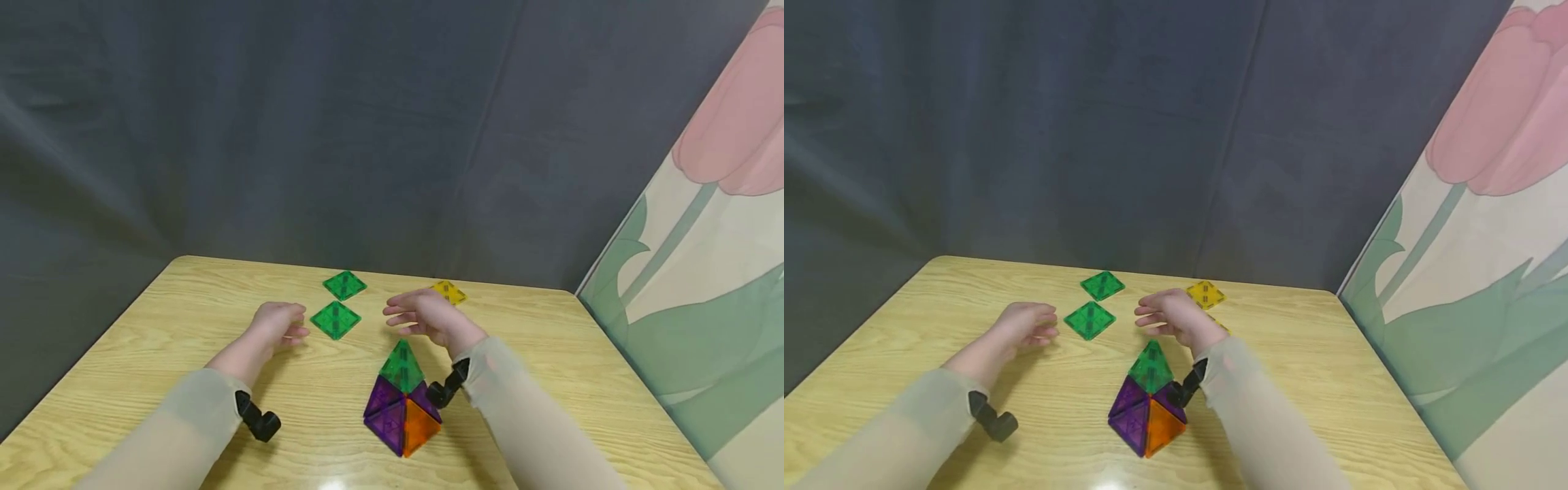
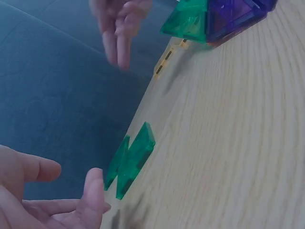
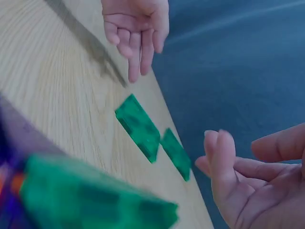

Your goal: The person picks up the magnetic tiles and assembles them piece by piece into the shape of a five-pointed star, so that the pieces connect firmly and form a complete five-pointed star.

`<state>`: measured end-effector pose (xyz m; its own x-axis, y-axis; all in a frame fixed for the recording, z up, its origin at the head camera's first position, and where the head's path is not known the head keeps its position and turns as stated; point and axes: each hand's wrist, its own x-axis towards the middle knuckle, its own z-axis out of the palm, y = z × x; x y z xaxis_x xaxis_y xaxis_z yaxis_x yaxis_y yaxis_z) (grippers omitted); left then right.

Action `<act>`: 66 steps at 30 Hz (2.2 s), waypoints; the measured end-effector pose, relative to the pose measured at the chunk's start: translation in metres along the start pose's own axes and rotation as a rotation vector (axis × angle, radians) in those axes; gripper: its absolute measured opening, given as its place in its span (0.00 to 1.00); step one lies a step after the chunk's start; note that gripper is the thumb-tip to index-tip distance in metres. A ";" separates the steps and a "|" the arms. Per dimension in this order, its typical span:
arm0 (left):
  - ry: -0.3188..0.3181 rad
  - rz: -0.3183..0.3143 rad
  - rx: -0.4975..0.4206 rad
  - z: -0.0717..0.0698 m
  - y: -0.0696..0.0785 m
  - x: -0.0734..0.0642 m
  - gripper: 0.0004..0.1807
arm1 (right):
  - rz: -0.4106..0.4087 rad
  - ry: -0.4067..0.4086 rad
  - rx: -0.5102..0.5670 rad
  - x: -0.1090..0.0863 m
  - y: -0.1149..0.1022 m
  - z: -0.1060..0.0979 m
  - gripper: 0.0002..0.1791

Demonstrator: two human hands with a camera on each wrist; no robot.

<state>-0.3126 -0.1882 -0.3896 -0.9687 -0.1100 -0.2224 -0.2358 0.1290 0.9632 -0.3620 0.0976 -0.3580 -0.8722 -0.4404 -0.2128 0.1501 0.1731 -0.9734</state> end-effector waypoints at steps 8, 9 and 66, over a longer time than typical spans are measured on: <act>-0.035 -0.018 0.004 0.012 -0.003 0.005 0.30 | 0.095 -0.021 0.038 0.032 0.002 0.027 0.15; -0.035 -0.018 0.004 0.012 -0.003 0.005 0.30 | 0.099 -0.028 0.037 0.035 0.003 0.030 0.09; 0.008 -0.044 -0.084 0.014 -0.021 0.002 0.16 | 0.148 0.029 0.145 0.045 0.017 0.063 0.13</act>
<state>-0.3108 -0.1770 -0.4127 -0.9568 -0.1217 -0.2640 -0.2705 0.0403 0.9619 -0.3692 0.0256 -0.3897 -0.8486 -0.3936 -0.3536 0.3407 0.1047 -0.9343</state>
